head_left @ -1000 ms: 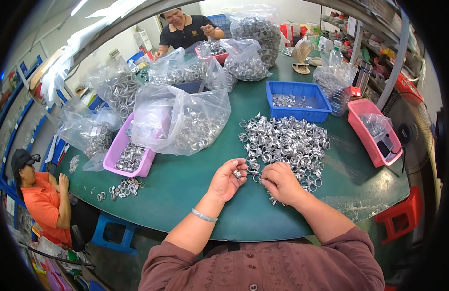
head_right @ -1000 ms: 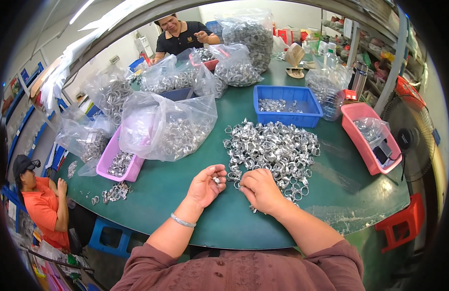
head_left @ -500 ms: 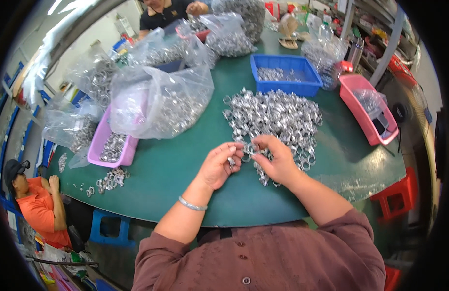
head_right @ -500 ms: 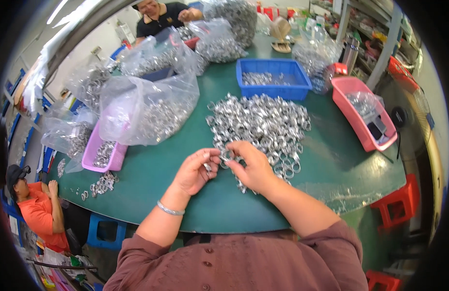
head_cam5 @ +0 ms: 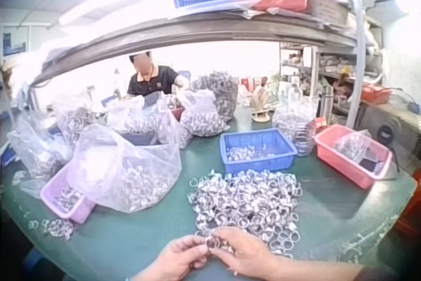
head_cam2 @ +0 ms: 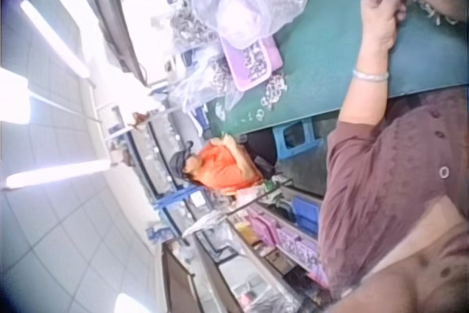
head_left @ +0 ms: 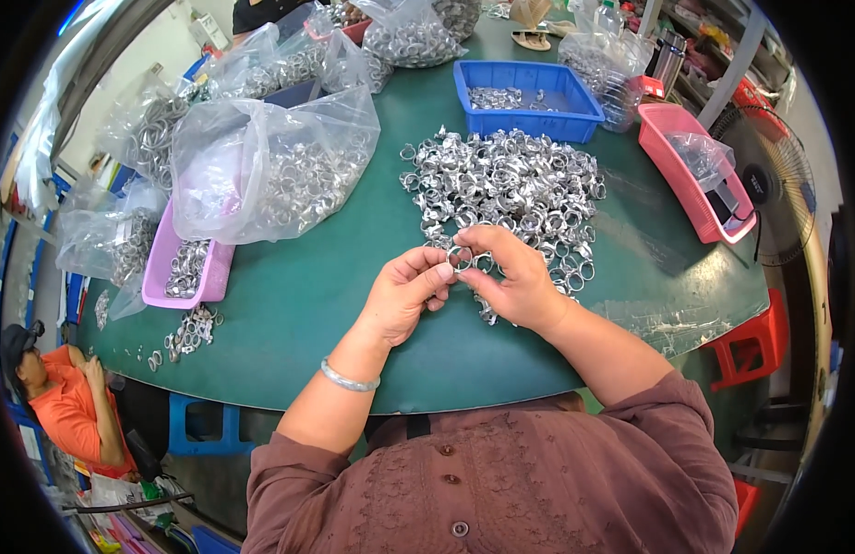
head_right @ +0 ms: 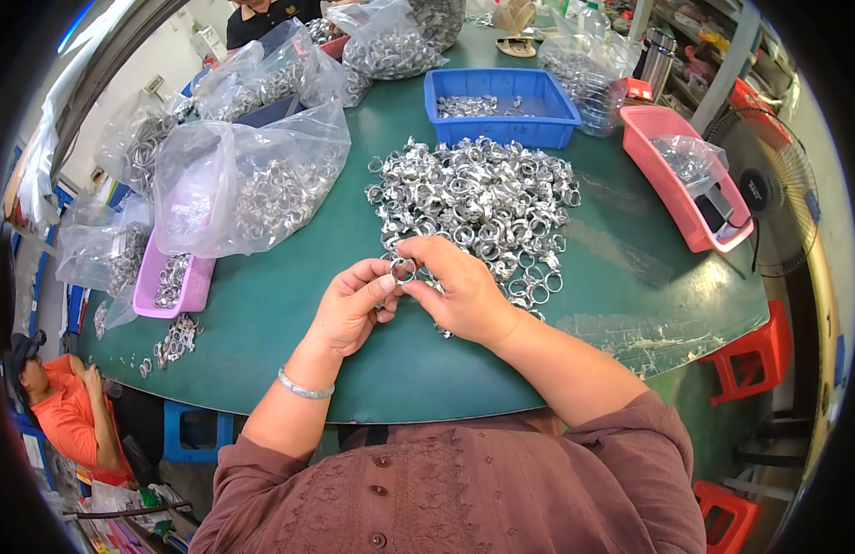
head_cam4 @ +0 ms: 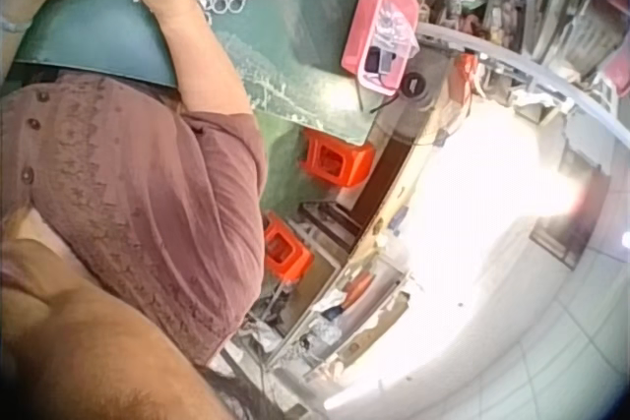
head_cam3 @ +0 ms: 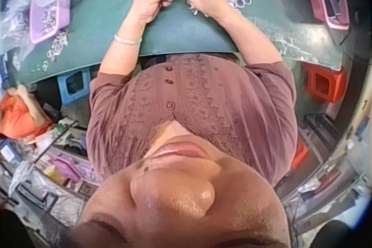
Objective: The person assembles metal keychains by manually threading small decorative metal charms onto circular metal rings. The person picks up rings and charms from piles on the table, connects them by hand, and places the finished keychains into a collection in their left hand or into a bin.
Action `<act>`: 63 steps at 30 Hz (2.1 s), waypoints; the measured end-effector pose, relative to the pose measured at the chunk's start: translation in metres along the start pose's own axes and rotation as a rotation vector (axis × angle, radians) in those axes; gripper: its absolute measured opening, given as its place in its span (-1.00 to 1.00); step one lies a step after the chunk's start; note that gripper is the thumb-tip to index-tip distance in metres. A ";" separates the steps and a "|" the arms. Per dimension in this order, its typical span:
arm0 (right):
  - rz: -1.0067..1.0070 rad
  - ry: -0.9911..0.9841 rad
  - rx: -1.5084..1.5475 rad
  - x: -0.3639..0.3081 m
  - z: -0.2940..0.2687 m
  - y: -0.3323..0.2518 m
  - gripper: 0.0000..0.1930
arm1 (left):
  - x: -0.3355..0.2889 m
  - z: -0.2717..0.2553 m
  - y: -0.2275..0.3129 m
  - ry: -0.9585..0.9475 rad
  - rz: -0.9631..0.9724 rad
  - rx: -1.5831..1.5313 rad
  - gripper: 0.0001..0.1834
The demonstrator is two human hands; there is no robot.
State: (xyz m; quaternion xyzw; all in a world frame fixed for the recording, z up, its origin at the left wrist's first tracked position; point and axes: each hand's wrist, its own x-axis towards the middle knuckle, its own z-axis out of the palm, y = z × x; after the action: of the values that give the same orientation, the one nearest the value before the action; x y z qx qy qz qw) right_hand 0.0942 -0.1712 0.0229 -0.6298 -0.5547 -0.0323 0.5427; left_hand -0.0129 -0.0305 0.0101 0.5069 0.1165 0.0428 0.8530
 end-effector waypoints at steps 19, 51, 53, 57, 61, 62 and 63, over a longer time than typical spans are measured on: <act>0.045 0.031 0.177 -0.003 0.003 0.005 -0.51 | -0.001 0.000 0.000 -0.058 -0.082 -0.019 -0.80; -0.041 -0.314 -0.543 -0.003 0.010 0.006 -0.80 | 0.008 -0.027 0.011 0.174 0.080 -0.438 -0.65; -0.043 -0.333 -0.568 -0.002 0.009 0.006 -0.79 | 0.009 -0.025 0.010 0.180 0.075 -0.437 -0.68; -0.018 -0.404 -0.590 -0.002 0.007 0.005 -0.81 | 0.008 -0.025 0.010 0.197 0.076 -0.398 -0.72; 0.008 -0.426 -0.574 -0.003 0.008 0.007 -0.83 | 0.007 -0.025 0.009 0.208 0.047 -0.328 -0.75; 0.010 -0.427 -0.571 -0.003 0.009 0.008 -0.83 | 0.006 -0.025 0.008 0.211 0.045 -0.328 -0.75; 0.009 -0.372 -0.502 -0.003 0.008 0.009 -0.82 | 0.006 -0.022 0.010 0.213 0.041 -0.261 -0.77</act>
State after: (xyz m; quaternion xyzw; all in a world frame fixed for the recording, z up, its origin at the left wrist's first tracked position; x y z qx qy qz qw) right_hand 0.0946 -0.1657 0.0115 -0.7417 -0.6165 -0.0500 0.2595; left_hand -0.0123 -0.0058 0.0074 0.3868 0.1895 0.1287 0.8933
